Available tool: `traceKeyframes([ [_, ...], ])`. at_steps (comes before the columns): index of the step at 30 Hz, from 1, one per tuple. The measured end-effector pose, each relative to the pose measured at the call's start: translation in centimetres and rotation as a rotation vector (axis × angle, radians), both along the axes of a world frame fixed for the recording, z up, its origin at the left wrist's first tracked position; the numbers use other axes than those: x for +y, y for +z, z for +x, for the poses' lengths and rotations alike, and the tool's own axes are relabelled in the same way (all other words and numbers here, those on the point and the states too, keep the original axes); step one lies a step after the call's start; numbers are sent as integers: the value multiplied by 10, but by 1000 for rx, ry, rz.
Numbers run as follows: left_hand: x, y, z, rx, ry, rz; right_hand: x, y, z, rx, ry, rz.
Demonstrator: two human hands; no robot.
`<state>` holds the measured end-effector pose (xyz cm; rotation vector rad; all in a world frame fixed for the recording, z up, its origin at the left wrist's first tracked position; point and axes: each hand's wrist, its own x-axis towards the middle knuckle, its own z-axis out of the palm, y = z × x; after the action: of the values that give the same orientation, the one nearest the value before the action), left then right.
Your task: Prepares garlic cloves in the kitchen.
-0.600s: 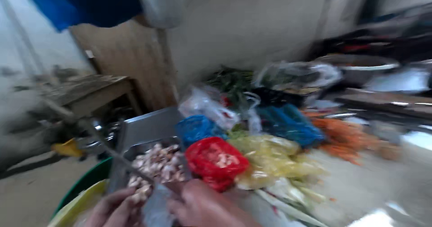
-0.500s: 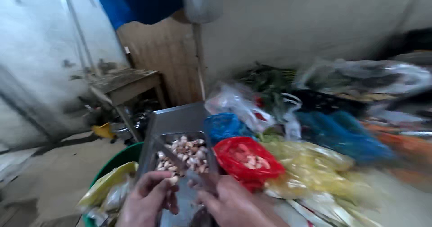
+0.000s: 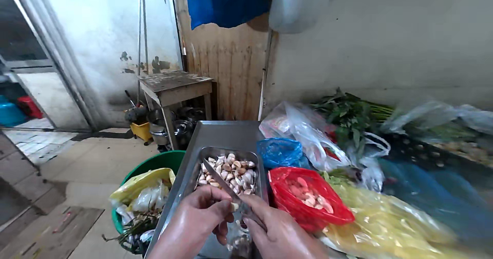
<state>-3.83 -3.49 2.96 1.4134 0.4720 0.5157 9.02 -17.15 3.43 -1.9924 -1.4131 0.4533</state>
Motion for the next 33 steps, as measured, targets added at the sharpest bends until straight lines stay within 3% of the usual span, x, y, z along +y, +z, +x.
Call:
traceKeyframes([
  [9, 4, -5, 1, 16, -59, 6, 4, -5, -2, -91, -5, 1],
  [15, 5, -14, 0, 18, -88, 313, 6, 1, -1, 194, -126, -52],
  [22, 1, -10, 6, 169, -69, 178, 4, -2, -3, 60, -120, -13],
  [27, -1, -9, 3, 199, -103, 305, 6, 0, 0, 72, -170, -59],
  [30, -3, -9, 1, 172, -131, 298, 11, 2, 8, 109, -286, -118],
  [33, -1, -13, 3, 53, -73, 133, 11, -5, 16, 133, -306, -81],
])
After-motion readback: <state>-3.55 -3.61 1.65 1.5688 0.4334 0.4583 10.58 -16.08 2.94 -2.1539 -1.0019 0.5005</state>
